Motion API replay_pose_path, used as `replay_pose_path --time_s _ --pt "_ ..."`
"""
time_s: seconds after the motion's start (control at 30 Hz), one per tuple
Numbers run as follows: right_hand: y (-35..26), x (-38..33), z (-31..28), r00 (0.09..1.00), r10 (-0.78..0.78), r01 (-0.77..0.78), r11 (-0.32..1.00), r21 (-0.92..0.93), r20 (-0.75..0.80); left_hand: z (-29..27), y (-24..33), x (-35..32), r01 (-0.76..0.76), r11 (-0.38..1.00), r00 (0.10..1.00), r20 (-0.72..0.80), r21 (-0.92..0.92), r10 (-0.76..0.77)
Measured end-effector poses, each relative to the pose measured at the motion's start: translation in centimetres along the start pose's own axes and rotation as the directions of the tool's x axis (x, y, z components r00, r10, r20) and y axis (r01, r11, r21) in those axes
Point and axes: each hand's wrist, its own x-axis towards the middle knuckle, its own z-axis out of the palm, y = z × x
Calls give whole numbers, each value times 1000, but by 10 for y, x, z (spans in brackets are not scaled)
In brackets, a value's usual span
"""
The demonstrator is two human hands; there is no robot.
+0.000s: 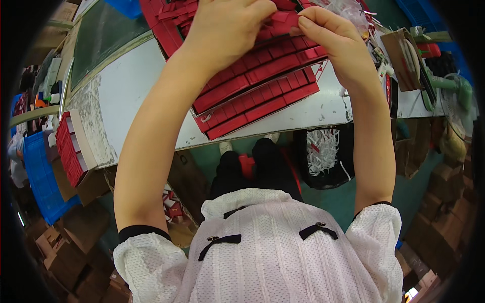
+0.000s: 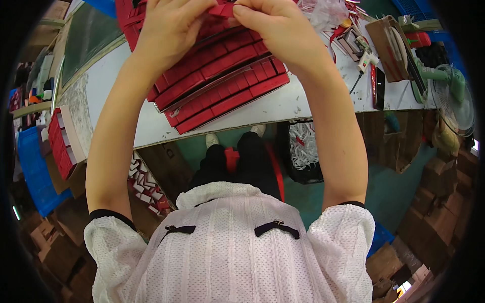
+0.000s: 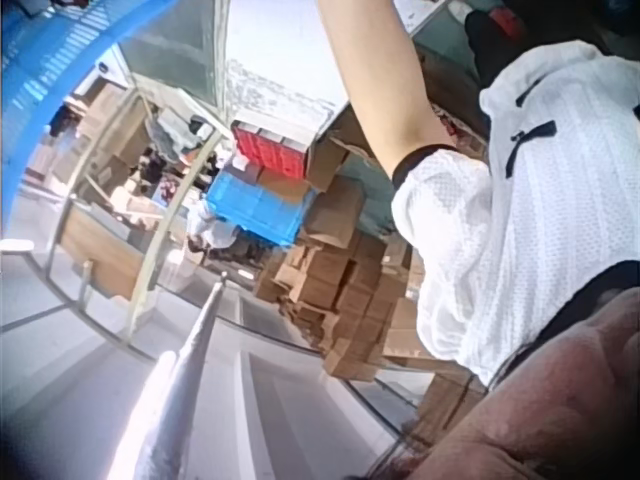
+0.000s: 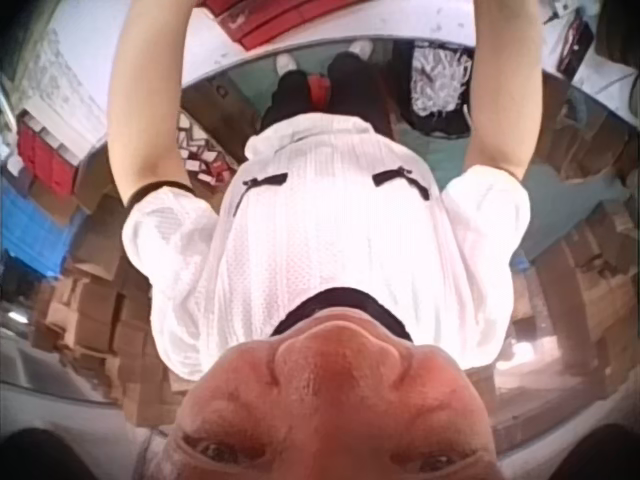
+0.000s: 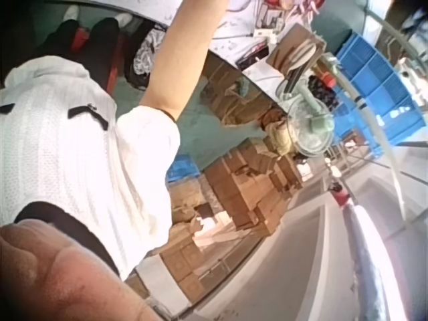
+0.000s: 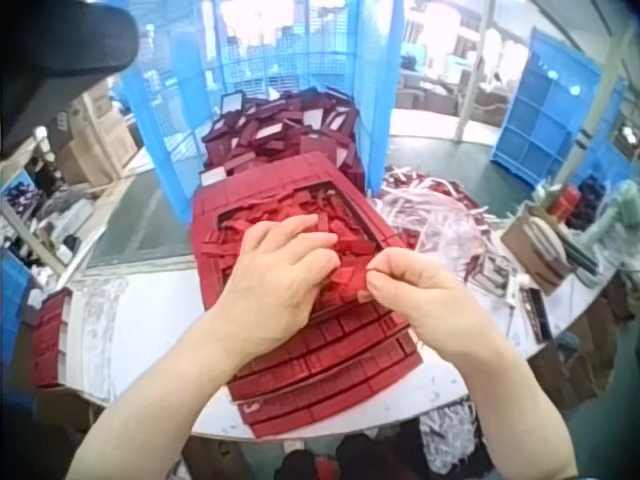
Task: The person assembles a stack of red paper envelopes by applying hot glue to the edges and pressing them together. They use a hot glue gun to secure the paper pieces, occasionally adjusting the stack and picking up additional envelopes from a nearby pile.
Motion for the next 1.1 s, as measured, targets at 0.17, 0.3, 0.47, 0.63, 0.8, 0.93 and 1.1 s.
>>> replay_pose_path --time_s 0.17,0.3,0.47,0.63,0.8,0.93,1.1 --pt "1 -9 4 997 14 -18 998 -53 -75 -5 -1 -1 -89 972 987 -112 217 115" --pt "2 -19 2 988 -61 51 996 -75 -141 -4 -20 -15 -42 964 990 -120 264 76" --pt "10 -27 -6 988 -59 65 997 39 -142 -12 -21 -17 65 963 996 -82 262 -45" --pt "12 -28 -1 992 -67 70 997 28 -104 -34 -2 -4 181 980 978 85 85 -188" --pt "3 -17 3 996 -49 70 953 295 -78 -17 10 9 227 813 974 119 -537 -194" --pt "-18 -15 16 987 -12 77 911 406 -161 -5 -19 2 233 943 956 -123 -236 -267" --pt "-17 -37 7 997 -71 70 994 -79 -14 -46 -3 -14 274 959 950 -180 74 -257"
